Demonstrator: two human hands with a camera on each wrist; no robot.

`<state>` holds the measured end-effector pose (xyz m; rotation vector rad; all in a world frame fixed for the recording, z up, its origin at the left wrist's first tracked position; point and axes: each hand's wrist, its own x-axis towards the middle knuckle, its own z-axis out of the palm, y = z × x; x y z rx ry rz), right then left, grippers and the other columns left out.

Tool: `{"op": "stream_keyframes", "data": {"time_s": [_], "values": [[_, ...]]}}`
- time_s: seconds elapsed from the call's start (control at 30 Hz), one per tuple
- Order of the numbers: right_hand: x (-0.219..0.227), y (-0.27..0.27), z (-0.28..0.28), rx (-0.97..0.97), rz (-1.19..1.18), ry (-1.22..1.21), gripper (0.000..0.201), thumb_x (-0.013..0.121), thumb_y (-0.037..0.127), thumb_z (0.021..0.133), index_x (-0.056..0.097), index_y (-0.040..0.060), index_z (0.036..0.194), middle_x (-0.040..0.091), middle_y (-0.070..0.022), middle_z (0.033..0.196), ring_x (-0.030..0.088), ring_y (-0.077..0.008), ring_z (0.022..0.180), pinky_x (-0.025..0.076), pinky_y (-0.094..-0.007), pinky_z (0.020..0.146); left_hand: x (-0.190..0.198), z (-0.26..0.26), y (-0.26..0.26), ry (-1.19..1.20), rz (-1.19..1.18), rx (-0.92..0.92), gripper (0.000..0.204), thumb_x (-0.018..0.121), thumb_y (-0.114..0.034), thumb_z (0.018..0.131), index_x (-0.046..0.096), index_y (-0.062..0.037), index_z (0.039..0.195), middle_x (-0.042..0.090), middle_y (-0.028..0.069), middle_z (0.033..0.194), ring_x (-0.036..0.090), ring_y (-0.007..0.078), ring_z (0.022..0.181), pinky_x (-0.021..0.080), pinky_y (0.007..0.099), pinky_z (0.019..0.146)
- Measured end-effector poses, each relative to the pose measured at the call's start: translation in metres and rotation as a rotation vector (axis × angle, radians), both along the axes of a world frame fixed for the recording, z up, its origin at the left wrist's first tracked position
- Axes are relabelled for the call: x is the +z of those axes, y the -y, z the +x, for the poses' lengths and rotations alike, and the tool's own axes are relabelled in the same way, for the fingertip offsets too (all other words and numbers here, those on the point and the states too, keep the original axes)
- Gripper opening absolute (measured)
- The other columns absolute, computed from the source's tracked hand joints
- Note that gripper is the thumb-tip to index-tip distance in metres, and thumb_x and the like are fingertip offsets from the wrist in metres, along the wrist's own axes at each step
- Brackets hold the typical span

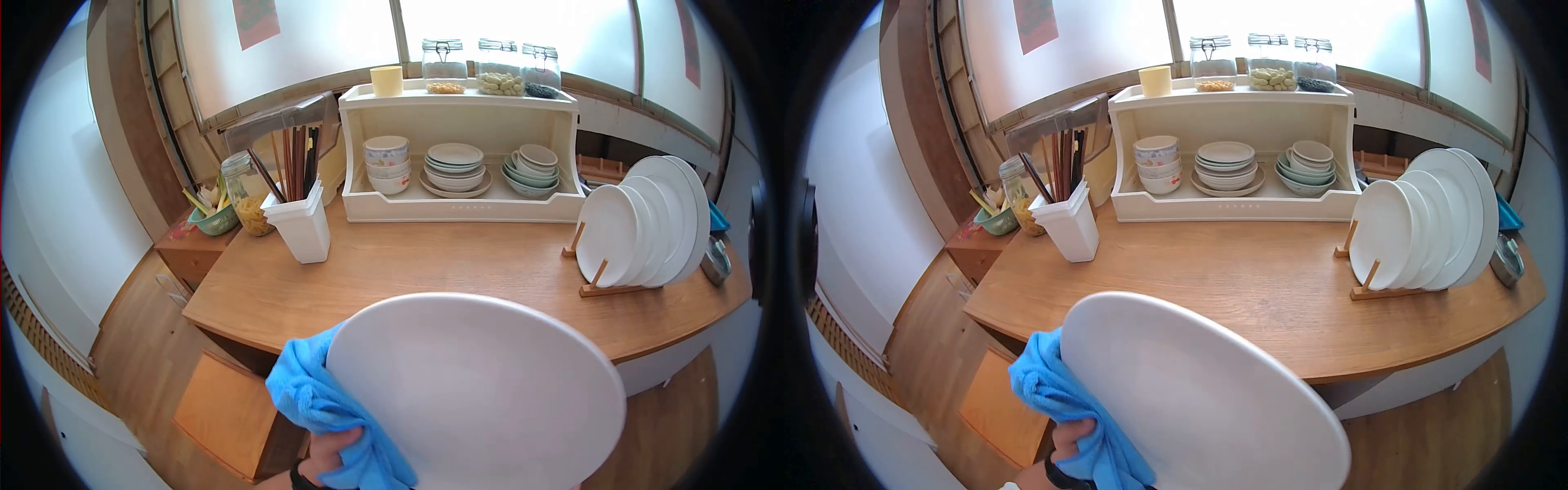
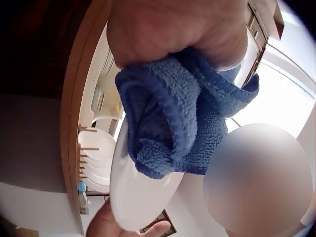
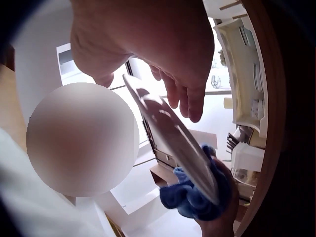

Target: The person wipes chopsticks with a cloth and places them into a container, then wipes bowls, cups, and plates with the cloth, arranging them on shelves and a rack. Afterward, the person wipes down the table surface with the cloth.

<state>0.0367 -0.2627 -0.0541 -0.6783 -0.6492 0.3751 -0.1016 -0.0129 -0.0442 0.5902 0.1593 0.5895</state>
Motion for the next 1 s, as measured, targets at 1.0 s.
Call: {"op": "stream_keyframes", "data": {"time_s": [1.0], "values": [[-0.018, 0.032, 0.013, 0.059, -0.226, -0.04, 0.068, 0.058, 0.036, 0.092, 0.032, -0.0064, 0.139, 0.05, -0.0179, 0.134, 0.055, -0.0292, 0.116, 0.046, -0.04, 0.096, -0.022, -0.023, -0.019, -0.571, 0.398, -0.207, 0.072, 0.075, -0.003, 0.075, 0.039, -0.0014, 0.136, 0.051, 0.0095, 0.133, 0.05, 0.0259, 0.119, 0.043, 0.0433, 0.103]]}}
